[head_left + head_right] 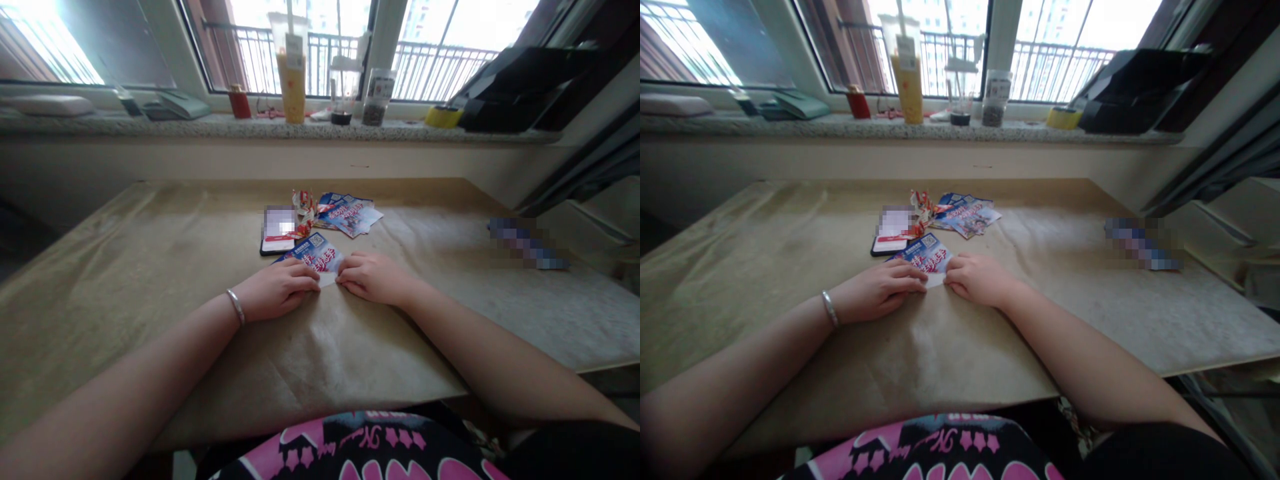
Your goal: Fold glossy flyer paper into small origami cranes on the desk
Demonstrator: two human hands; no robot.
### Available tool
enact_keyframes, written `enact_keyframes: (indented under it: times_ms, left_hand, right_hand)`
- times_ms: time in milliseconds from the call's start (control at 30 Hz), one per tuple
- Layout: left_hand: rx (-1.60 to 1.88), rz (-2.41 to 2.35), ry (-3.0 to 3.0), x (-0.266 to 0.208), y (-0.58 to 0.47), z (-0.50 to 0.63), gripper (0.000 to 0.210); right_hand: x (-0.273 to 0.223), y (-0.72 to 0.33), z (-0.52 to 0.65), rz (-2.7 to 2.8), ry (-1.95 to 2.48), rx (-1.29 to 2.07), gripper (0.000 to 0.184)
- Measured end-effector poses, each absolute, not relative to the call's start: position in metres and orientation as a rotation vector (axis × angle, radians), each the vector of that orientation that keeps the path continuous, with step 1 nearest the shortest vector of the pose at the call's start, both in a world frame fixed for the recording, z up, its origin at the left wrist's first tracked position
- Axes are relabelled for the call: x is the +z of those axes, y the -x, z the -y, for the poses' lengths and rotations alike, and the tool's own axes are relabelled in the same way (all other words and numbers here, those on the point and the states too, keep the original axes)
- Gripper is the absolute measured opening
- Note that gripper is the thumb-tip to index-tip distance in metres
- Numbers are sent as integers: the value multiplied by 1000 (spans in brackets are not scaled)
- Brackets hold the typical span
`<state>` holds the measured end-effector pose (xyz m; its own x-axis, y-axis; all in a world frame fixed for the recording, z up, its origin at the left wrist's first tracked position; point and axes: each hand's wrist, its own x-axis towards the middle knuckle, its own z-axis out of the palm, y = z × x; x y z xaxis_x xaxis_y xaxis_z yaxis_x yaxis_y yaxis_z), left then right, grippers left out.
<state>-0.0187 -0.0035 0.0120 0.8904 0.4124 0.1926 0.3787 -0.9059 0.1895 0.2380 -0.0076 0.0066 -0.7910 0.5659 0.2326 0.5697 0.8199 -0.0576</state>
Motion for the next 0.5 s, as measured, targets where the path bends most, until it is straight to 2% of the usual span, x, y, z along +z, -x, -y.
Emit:
enact_keyframes:
  times_ms: [500]
  left_hand:
    - [323, -598, -2864, 15, 23, 1, 32]
  right_hand:
    - [4, -241, 7, 2748, 865, -34, 19]
